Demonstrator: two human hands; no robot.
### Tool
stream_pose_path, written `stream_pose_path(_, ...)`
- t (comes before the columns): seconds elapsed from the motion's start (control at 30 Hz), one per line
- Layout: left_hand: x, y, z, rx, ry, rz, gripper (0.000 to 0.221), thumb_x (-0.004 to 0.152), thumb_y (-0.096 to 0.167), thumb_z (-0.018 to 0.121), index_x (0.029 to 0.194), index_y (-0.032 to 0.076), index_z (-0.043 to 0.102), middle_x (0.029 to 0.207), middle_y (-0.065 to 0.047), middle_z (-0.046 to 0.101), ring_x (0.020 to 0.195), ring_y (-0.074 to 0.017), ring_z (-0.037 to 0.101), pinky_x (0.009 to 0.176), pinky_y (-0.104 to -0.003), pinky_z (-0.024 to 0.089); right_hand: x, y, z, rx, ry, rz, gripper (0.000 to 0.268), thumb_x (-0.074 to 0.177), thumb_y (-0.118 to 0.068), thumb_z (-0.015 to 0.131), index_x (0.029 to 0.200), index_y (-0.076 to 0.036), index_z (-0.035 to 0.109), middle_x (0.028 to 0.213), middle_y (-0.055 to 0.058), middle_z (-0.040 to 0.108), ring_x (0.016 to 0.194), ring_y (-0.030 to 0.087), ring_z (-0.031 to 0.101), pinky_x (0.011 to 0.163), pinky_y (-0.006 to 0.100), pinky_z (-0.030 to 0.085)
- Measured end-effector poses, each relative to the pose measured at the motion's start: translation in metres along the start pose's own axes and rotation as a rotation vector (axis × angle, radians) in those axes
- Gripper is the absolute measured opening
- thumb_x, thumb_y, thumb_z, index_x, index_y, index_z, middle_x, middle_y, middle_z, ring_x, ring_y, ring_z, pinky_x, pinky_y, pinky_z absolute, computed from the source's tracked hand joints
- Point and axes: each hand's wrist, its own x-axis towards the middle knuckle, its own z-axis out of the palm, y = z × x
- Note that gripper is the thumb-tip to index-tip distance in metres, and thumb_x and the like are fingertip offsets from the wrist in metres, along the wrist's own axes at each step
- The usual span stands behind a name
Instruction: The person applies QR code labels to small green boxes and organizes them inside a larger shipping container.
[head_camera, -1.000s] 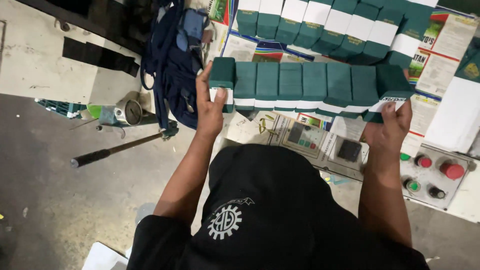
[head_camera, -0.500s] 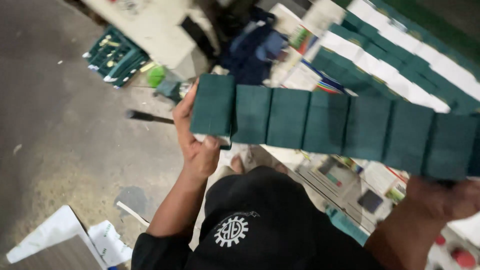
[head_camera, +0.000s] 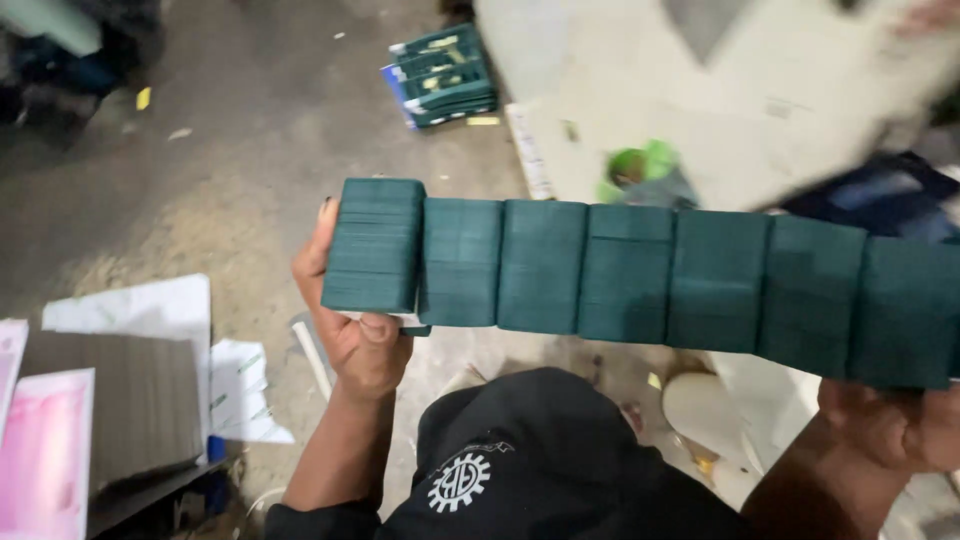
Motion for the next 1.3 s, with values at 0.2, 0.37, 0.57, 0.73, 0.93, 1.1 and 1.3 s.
stream_pose_path(0.2,0.048,-0.015,-0.131,0.029,0.152,-0.057,0.089,0.106,0.055,0.066,0.162,-0.001,0.025,0.159,-0.013,0.041,0.14,-0.0181,0.046,0.121,-0.036,0.033,0.034,0.078,0.197,0.035,-0.125,0.091,0.07,0.096,-0.05,0.071,0.144,-0.005,0.052,0.122,0.005,0.057,0.106,0.015,0.059,0.1,0.03,0.05)
stream_pose_path(0.37,0.094,-0.063,-0.201,-0.035,0.277,-0.094,0.091,0.104,0.051,0.07,0.164,-0.001,0.026,0.152,-0.013,0.046,0.135,-0.0189,0.05,0.121,-0.037,0.038,0.085,0.153,0.301,0.011,-0.3,0.043,0.053,0.106,-0.045,0.074,0.133,-0.007,0.05,0.118,0.003,0.052,0.104,0.013,0.053,0.096,0.027,0.046)
stream_pose_path(0.57,0.194,-0.152,-0.261,-0.051,0.335,-0.07,0.088,0.104,0.048,0.072,0.162,0.001,0.025,0.151,-0.012,0.047,0.133,-0.0186,0.051,0.121,-0.038,0.041,0.17,0.273,0.4,0.098,-0.362,0.085,0.064,0.101,-0.052,0.08,0.13,-0.005,0.047,0.117,0.003,0.051,0.104,0.012,0.052,0.095,0.025,0.044)
stream_pose_path(0.73,0.312,-0.221,-0.305,0.009,0.371,-0.063,0.087,0.104,0.049,0.071,0.162,0.0,0.027,0.145,-0.011,0.05,0.126,-0.0167,0.052,0.116,-0.035,0.043,0.272,0.359,0.492,0.13,-0.381,0.115,0.076,0.098,-0.054,0.079,0.141,0.0,0.047,0.124,0.004,0.051,0.111,0.012,0.053,0.1,0.026,0.045)
stream_pose_path(0.93,0.444,-0.304,-0.353,0.057,0.394,-0.073,0.088,0.104,0.052,0.07,0.163,0.001,0.028,0.144,-0.01,0.048,0.13,-0.0158,0.053,0.115,-0.034,0.044,0.376,0.465,0.579,0.146,-0.409,0.189,0.079,0.1,-0.052,0.079,0.145,0.002,0.042,0.127,0.005,0.049,0.113,0.014,0.052,0.099,0.027,0.045)
stream_pose_path(1.1,0.54,-0.404,-0.399,0.02,0.429,-0.077,0.092,0.103,0.052,0.072,0.163,-0.001,0.027,0.142,-0.01,0.048,0.129,-0.0153,0.052,0.115,-0.034,0.043,0.44,0.576,0.623,0.208,-0.398,0.168,0.085,0.107,-0.047,0.079,0.156,0.008,0.037,0.137,0.009,0.05,0.121,0.017,0.054,0.106,0.029,0.045)
stream_pose_path(1.3,0.697,-0.516,-0.469,-0.065,0.352,-0.053,0.093,0.101,0.053,0.072,0.161,-0.001,0.026,0.148,-0.012,0.048,0.135,-0.0186,0.051,0.119,-0.037,0.042,0.536,0.664,0.751,0.066,-0.327,0.071,0.097,0.102,-0.046,0.076,0.167,0.007,0.028,0.157,0.013,0.046,0.136,0.02,0.05,0.122,0.036,0.042)
